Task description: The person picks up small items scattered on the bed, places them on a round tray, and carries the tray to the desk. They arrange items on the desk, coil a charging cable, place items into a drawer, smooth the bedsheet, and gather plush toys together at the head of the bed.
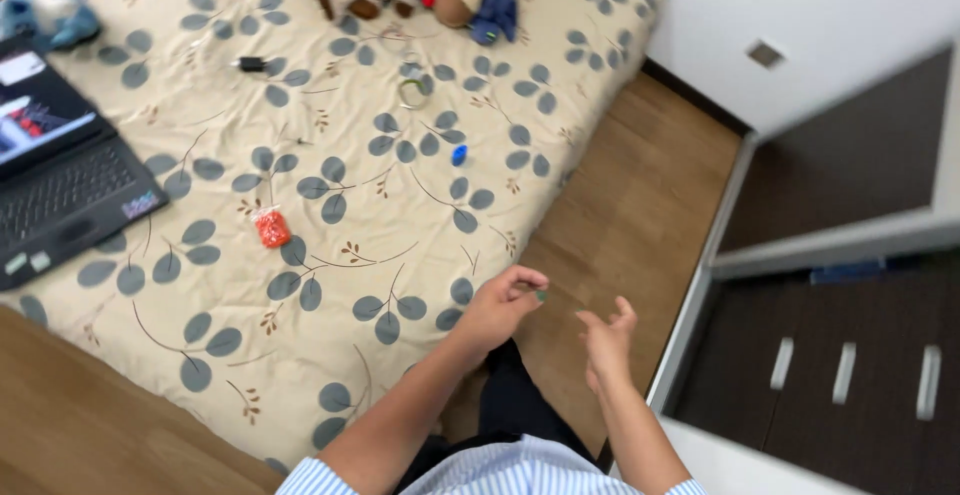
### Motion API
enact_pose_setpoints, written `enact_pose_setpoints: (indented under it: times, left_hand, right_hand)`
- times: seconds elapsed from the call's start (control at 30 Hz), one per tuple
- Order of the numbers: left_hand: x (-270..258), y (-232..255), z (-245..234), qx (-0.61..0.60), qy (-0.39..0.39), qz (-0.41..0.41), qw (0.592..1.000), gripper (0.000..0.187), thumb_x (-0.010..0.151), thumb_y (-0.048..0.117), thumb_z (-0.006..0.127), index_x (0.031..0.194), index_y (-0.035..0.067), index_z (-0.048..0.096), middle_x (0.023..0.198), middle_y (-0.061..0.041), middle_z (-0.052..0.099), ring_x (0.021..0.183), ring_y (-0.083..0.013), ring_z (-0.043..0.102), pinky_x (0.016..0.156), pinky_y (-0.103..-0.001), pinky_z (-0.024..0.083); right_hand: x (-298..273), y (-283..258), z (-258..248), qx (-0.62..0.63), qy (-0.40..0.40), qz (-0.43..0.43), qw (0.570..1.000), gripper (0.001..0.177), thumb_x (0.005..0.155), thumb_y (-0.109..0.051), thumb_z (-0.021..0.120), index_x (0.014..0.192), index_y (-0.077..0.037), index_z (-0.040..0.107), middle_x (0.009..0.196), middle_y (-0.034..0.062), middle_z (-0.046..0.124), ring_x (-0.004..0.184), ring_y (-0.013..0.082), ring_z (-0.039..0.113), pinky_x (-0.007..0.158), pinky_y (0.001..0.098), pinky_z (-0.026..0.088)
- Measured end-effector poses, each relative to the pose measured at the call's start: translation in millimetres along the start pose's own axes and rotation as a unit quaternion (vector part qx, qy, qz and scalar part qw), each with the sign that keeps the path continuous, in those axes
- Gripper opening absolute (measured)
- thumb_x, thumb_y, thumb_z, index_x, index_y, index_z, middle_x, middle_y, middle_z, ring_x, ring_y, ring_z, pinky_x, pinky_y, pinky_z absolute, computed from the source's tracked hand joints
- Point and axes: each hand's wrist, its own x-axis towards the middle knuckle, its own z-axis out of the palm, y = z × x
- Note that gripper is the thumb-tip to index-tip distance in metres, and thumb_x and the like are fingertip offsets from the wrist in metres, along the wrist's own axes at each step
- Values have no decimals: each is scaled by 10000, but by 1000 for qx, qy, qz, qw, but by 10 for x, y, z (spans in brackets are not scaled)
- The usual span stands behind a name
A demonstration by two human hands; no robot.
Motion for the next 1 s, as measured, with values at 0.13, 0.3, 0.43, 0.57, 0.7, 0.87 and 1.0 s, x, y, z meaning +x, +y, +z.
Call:
enact_pose_setpoints:
  times: [0.13,0.3,0.43,0.57,0.7,0.87,1.0]
  left_hand:
    - [364,295,-234,-67,104,49,991,290,870,134,739,1150,206,749,1011,-50,757,747,-103,632,683,-251,525]
    - [663,950,-296,-107,222,15,969,271,874,113,667,1126,154,759,1141,-62,772,951,-186,718,811,-315,564]
    - [845,1090,-516,-102,248,2,964,288,893,92,649,1161,127,750,1199,-64,756,1024,-200,712,850,-343,567]
    - [880,1077,-879,-94,276,-54,955,285,884,142,676,1159,137,751,1206,-51,757,1033,-178,699,857,-327,562]
    - [1178,900,-1292,-75,285,-72,953,302,903,143,670,1195,108,738,1253,-106,733,1075,-230,701,894,-372,549]
    - [1656,653,-1618,-74,286,-115,948,289,927,178,664,1206,139,725,1259,-89,724,1061,-202,697,890,-357,546]
    - [2085,522,-1878,-69,288,-145,944,285,940,209,671,1215,159,724,1204,-108,731,959,-202,693,811,-347,554]
  right_hand:
    - [548,-636,738,-49,-142,-38,988,863,906,18,645,1610,-6,148,1614,405,47,1477,579,244,1123,598,387]
    - [1159,-1395,1422,-141,-236,-110,955,768,893,33,636,1572,-63,289,1570,332,197,1234,378,491,984,427,495]
    - [1708,-1364,1868,-163,-256,-140,943,784,865,30,672,1557,-30,309,1546,349,243,1275,411,498,1009,450,489]
    - [2108,-927,2308,-247,-299,-185,903,710,812,31,722,1467,-60,463,1481,295,354,1293,487,546,1036,508,525]
    - [2514,-465,2793,-383,-385,-237,806,401,878,-105,731,1258,-233,711,1403,43,538,1372,340,520,1081,462,492]
    - [3204,-155,3570,-479,-421,-345,689,321,884,-178,692,1196,-226,750,1377,41,597,1356,328,538,1112,449,474]
    - [3876,-61,4491,-518,-420,-487,565,257,924,-155,655,1144,-130,785,1352,186,644,1349,388,554,1137,504,419]
